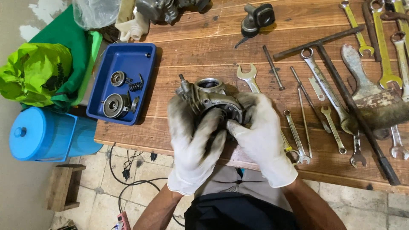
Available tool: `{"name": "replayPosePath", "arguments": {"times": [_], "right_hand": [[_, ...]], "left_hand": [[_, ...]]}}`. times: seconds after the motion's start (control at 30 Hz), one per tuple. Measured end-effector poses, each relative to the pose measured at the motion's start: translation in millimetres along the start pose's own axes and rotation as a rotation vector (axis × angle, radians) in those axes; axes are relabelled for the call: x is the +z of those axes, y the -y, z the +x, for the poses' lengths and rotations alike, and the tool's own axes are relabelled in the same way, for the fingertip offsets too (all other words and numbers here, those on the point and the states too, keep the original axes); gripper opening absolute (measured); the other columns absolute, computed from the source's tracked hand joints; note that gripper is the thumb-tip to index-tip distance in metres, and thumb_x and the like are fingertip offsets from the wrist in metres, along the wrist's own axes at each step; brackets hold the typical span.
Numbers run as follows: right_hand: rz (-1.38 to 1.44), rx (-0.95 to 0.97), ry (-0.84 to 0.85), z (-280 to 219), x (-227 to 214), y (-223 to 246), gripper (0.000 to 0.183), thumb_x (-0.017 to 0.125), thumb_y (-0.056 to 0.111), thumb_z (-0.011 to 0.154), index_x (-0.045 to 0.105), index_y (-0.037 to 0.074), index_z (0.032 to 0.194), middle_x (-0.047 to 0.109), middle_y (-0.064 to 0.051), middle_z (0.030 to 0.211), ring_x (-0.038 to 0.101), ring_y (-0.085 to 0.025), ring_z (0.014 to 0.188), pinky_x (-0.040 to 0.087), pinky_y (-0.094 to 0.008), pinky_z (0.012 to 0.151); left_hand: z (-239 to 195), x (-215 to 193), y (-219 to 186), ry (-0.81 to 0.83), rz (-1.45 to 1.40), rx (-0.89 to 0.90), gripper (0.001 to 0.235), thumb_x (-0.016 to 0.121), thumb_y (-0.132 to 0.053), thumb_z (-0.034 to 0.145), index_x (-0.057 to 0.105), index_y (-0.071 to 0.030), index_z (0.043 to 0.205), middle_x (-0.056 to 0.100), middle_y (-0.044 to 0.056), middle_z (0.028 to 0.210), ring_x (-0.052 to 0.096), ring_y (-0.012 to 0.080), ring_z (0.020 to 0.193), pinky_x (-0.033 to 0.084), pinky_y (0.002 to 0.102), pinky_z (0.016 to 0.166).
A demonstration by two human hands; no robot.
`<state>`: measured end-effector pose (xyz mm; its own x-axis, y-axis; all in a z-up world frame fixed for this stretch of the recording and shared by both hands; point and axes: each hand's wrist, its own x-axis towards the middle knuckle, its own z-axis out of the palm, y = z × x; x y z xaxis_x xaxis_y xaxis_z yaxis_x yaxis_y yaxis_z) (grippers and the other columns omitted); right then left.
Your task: Adjusting and inspecting internal components of a motorcycle engine cylinder head on a workbench
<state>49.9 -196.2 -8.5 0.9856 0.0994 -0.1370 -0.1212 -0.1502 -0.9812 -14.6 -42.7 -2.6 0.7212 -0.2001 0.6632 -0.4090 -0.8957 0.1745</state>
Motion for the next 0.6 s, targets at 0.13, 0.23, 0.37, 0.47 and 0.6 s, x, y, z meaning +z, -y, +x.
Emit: {"name": "replayPosePath", "arguments": {"times": [0.13, 0.23, 0.37, 0.47, 0.6], "right_hand": [[-0.177, -0.407, -0.148, -7, 2, -11, 0.068, 0.091, 0.007, 0.062, 0.054, 0.005, 0.119, 0.060, -0.012, 0.119, 0.055, -0.023, 0.100, 0.046, -0.036, 0.085], [-0.176, -0.604, -0.122, -12, 6, -20, 0.043, 0.085, 0.006, 0.075, 0.064, 0.001, 0.113, 0.069, -0.014, 0.113, 0.062, -0.027, 0.108, 0.047, -0.037, 0.100], [-0.490, -1.045, -0.246, 5, 5, -59, 0.030, 0.075, 0.010, 0.081, 0.079, 0.025, 0.107, 0.052, -0.003, 0.107, 0.049, -0.029, 0.106, 0.049, -0.037, 0.086], [-0.667, -1.095, -0.370, 7, 7, -59, 0.021, 0.070, 0.020, 0.086, 0.077, 0.021, 0.106, 0.055, -0.006, 0.105, 0.054, -0.030, 0.102, 0.052, -0.037, 0.085], [-0.933, -1.160, -0.541, 6, 9, -58, 0.024, 0.063, 0.034, 0.095, 0.075, 0.016, 0.105, 0.059, -0.010, 0.102, 0.062, -0.032, 0.097, 0.056, -0.038, 0.084]], "left_hand": [[-25, 2, -1, -0.448, -0.666, -0.286, 0.048, 0.060, 0.005, 0.101, 0.048, -0.009, 0.146, 0.035, 0.009, 0.157, 0.040, 0.0294, 0.150, 0.039, 0.048, 0.131], [-44, -2, 10, -0.468, -0.360, -0.681, 0.020, 0.058, -0.013, 0.103, 0.059, -0.003, 0.120, 0.065, 0.013, 0.119, 0.066, 0.0262, 0.112, 0.058, 0.034, 0.097], [-34, 3, 20, -0.325, -0.749, -0.998, 0.014, 0.064, 0.004, 0.093, 0.073, 0.000, 0.104, 0.069, 0.008, 0.084, 0.056, 0.0115, 0.078, 0.053, 0.031, 0.071], [-38, 7, 30, -0.307, -0.826, -0.993, 0.011, 0.064, 0.004, 0.094, 0.072, -0.003, 0.093, 0.065, 0.005, 0.075, 0.054, 0.0105, 0.067, 0.049, 0.027, 0.062], [-35, 9, 33, -0.316, -0.864, -1.038, 0.013, 0.064, 0.002, 0.095, 0.075, -0.001, 0.101, 0.065, 0.003, 0.081, 0.051, 0.0108, 0.076, 0.050, 0.028, 0.069]]}}
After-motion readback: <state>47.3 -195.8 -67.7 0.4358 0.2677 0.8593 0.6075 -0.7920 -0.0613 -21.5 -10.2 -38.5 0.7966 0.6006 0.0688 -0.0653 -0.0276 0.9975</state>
